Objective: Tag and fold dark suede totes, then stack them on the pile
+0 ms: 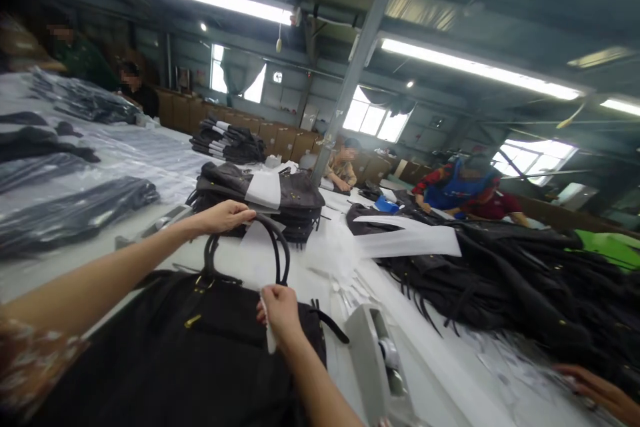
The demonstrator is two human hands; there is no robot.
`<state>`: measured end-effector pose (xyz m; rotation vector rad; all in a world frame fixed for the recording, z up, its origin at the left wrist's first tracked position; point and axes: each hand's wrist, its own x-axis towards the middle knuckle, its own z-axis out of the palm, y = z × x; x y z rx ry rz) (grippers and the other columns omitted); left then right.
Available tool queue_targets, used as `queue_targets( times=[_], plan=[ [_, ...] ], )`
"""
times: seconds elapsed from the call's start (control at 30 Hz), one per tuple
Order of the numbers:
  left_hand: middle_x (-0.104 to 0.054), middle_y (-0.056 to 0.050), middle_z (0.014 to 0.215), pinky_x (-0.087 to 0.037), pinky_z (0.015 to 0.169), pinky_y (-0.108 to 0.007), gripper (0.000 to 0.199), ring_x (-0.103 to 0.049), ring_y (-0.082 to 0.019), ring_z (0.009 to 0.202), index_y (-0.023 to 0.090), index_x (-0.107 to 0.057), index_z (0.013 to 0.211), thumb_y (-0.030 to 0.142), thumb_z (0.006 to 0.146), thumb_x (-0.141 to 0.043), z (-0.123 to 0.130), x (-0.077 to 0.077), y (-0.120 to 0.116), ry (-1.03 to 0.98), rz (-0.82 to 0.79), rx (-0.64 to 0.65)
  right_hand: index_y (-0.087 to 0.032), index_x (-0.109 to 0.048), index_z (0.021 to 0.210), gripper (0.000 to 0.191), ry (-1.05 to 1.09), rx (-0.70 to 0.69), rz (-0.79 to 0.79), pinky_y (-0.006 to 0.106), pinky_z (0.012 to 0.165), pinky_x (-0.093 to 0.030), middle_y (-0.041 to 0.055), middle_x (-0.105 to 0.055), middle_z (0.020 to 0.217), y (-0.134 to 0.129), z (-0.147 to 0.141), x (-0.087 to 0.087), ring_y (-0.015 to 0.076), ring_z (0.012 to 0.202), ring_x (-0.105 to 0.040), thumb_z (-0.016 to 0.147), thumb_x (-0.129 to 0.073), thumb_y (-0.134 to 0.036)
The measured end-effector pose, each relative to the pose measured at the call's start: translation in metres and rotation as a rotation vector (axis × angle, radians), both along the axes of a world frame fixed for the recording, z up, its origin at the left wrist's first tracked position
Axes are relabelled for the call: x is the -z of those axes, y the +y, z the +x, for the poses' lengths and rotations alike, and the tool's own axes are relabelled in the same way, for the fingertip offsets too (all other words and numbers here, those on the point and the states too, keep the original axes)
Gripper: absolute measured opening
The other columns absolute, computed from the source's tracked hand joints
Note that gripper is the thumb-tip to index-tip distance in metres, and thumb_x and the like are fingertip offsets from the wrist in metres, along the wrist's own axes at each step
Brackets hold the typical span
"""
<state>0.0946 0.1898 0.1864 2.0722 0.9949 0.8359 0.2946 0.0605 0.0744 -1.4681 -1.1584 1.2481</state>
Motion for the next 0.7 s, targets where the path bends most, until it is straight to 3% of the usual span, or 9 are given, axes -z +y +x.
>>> queue_targets(
  times=[0.1, 0.2, 0.27, 0.37, 0.53, 0.63, 0.7],
  plan=[
    [-0.034, 0.005, 0.053, -0.020, 0.045, -0.022, 0.057, -0.028, -0.009, 0.048, 0.015, -0.058, 0.071, 0.070, 0.076, -0.045, 0.008, 0.000, -0.008, -0.016, -0.031, 0.038, -0.015, -0.057, 0.071, 0.013, 0.375, 0.040, -0.034, 0.017, 0.037, -0.031, -0.0034, -0.053, 0.048, 0.037, -0.034, -0.025, 0.0067, 0.037, -0.042, 0.072, -0.065, -0.025],
    [-0.039, 0.004, 0.056, -0.023, 0.047, -0.022, 0.057, -0.031, -0.009, 0.051, 0.015, -0.058, 0.072, 0.070, 0.077, -0.044, 0.010, 0.001, -0.014, 0.005, -0.056, 0.097, -0.017, -0.055, 0.076, 0.021, 0.510, 0.054, 0.046, 0.017, 0.040, -0.035, -0.0048, -0.054, 0.053, 0.065, -0.059, -0.046, 0.0061, 0.041, -0.045, 0.070, -0.068, -0.032],
    [-0.047, 0.002, 0.060, -0.027, 0.049, -0.021, 0.056, -0.038, -0.010, 0.054, 0.015, -0.058, 0.072, 0.070, 0.076, -0.046, 0.009, 0.002, -0.013, 0.034, -0.040, 0.032, -0.018, -0.054, 0.076, 0.025, 0.584, 0.075, 0.094, 0.016, 0.040, -0.036, -0.0055, -0.054, 0.056, 0.075, -0.067, -0.055, 0.0055, 0.043, -0.045, 0.068, -0.070, -0.036],
    [-0.056, -0.001, 0.064, -0.029, 0.048, -0.022, 0.058, -0.045, -0.012, 0.055, 0.015, -0.059, 0.075, 0.071, 0.074, -0.047, 0.008, 0.001, -0.008, 0.051, -0.057, -0.131, -0.018, -0.055, 0.076, 0.027, 0.639, 0.090, 0.135, 0.015, 0.040, -0.034, -0.0049, -0.056, 0.059, 0.080, -0.071, -0.060, 0.0039, 0.044, -0.044, 0.064, -0.073, -0.034],
    [-0.043, 0.005, 0.049, -0.016, 0.038, -0.023, 0.048, -0.026, -0.008, 0.038, 0.014, -0.066, 0.082, 0.059, 0.075, -0.051, 0.014, -0.001, -0.011, 0.009, -0.233, 0.005, -0.015, -0.060, 0.072, 0.029, 0.611, 0.192, 0.168, 0.017, 0.038, -0.035, 0.0008, -0.063, 0.059, 0.070, -0.070, -0.058, 0.0067, 0.044, -0.047, 0.051, -0.077, -0.025],
    [-0.041, 0.005, 0.047, -0.018, 0.040, -0.023, 0.031, -0.028, -0.007, 0.042, 0.012, -0.068, 0.069, 0.042, 0.069, -0.060, 0.018, -0.005, -0.015, -0.018, -0.192, -0.043, -0.017, -0.060, 0.071, 0.032, 0.551, 0.266, 0.144, 0.021, 0.039, -0.042, 0.0017, -0.065, 0.059, 0.061, -0.065, -0.058, 0.0124, 0.048, -0.056, 0.046, -0.079, -0.023],
    [-0.041, 0.005, 0.048, -0.021, 0.042, -0.023, 0.024, -0.032, -0.008, 0.045, 0.013, -0.068, 0.067, 0.036, 0.068, -0.061, 0.018, -0.008, -0.010, -0.039, -0.163, -0.098, -0.019, -0.060, 0.075, 0.035, 0.502, 0.218, 0.126, 0.024, 0.046, -0.049, 0.0024, -0.068, 0.065, 0.060, -0.061, -0.057, 0.0169, 0.057, -0.063, 0.047, -0.079, -0.025]
  ],
)
